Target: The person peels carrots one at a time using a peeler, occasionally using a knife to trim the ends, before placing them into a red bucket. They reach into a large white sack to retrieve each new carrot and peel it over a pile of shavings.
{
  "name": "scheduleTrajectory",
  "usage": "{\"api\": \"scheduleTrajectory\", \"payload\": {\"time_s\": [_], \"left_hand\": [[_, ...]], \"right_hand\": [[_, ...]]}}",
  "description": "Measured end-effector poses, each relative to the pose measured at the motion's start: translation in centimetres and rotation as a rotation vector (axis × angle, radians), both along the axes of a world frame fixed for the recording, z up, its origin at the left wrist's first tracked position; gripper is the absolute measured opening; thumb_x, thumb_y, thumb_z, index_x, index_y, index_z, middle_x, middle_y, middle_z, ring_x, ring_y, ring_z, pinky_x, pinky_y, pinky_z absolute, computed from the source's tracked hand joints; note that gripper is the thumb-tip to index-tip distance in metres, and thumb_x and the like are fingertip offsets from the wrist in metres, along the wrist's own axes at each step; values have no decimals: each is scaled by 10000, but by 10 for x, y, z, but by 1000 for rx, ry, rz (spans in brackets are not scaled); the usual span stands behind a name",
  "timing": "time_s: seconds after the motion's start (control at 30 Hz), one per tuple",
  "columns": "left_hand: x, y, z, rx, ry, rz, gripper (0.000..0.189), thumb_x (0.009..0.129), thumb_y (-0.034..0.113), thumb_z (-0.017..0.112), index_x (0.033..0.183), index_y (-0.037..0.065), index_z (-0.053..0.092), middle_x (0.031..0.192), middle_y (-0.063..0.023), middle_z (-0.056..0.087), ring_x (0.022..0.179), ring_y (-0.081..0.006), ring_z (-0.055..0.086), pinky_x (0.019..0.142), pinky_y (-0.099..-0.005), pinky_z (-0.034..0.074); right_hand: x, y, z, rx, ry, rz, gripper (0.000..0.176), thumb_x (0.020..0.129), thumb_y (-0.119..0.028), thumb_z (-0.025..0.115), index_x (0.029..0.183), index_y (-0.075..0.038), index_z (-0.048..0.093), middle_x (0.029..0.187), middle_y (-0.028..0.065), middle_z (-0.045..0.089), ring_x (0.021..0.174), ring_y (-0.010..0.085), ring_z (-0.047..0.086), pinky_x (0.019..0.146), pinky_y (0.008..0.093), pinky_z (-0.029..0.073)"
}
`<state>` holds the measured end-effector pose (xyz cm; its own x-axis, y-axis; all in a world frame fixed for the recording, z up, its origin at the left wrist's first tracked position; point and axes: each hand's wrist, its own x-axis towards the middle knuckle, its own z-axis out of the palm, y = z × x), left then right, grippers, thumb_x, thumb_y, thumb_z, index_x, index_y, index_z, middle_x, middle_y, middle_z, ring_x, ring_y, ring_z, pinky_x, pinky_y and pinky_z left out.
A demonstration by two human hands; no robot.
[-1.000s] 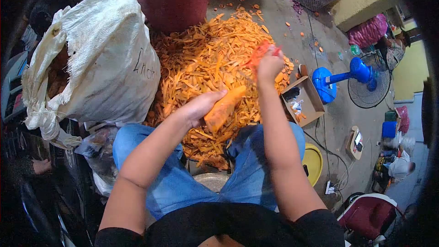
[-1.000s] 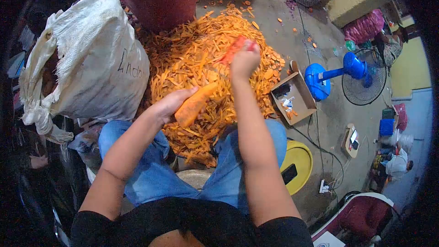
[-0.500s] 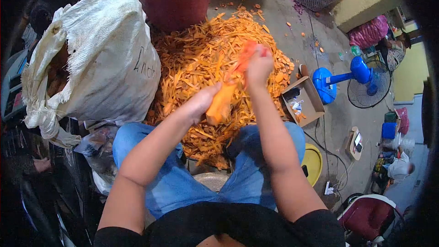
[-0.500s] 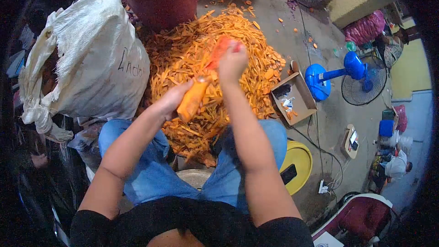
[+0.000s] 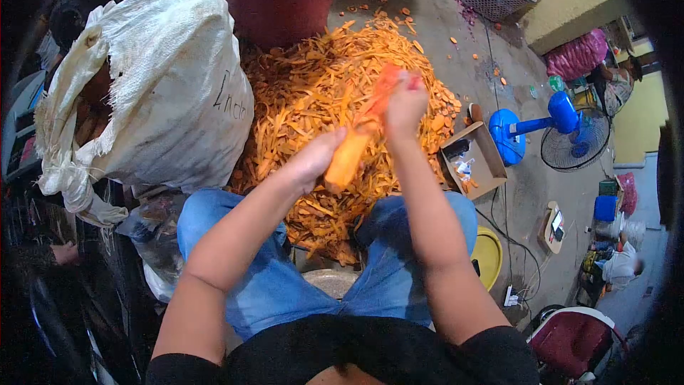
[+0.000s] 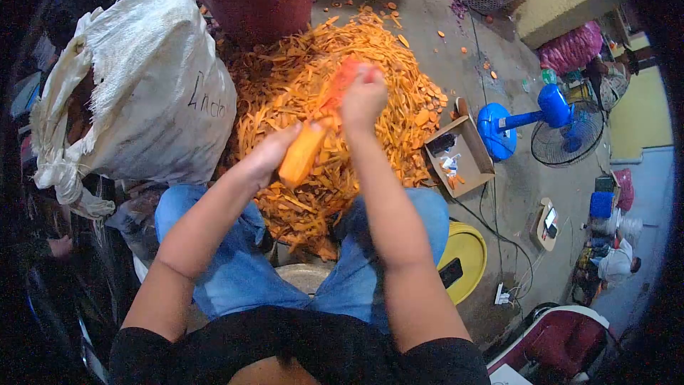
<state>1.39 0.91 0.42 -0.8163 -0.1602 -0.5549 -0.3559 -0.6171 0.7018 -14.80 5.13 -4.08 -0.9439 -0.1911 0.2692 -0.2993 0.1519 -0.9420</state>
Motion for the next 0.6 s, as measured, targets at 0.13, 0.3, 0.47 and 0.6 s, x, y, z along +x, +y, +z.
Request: {"api": "scheduleTrajectory", "payload": {"time_s": [0.13, 0.3, 0.47, 0.6], "left_hand": [[3, 3, 12, -2, 86, -85, 344, 859, 289, 295, 1000, 10, 439, 808, -95, 550, 672, -135, 542, 602, -252, 442], [-4, -15, -4, -189, -52, 107, 492, 786, 252, 479, 1157, -22, 308, 967, -95, 491, 830, -99, 487, 685, -226, 398], [-4, -27, -16, -919, -50, 56, 593, 597, 199, 643, 1084, -13, 380, 968, -177, 504, 875, -254, 510, 736, -310, 411], [-6, -27, 2, -1088, -69, 15, 539, 557, 163, 625, 1028, -7, 426, 923, -207, 513, 877, -310, 503, 742, -334, 406]], "right_hand": [[-35, 27, 31, 193, -141, -268, 257, 797, -217, 461, 692, 17, 481, 529, 82, 498, 470, 189, 443, 480, 324, 355], [-26, 31, 41, 209, 14, -29, 264, 800, -228, 464, 694, 12, 493, 502, 66, 469, 448, 168, 408, 487, 303, 357], [8, 43, 62, 478, 1, 347, 215, 779, -213, 455, 732, -12, 516, 604, 133, 538, 530, 267, 500, 542, 340, 396], [34, 50, 64, 896, 118, 539, 146, 697, -137, 461, 745, -10, 516, 690, 198, 550, 663, 353, 533, 610, 413, 416]]}}
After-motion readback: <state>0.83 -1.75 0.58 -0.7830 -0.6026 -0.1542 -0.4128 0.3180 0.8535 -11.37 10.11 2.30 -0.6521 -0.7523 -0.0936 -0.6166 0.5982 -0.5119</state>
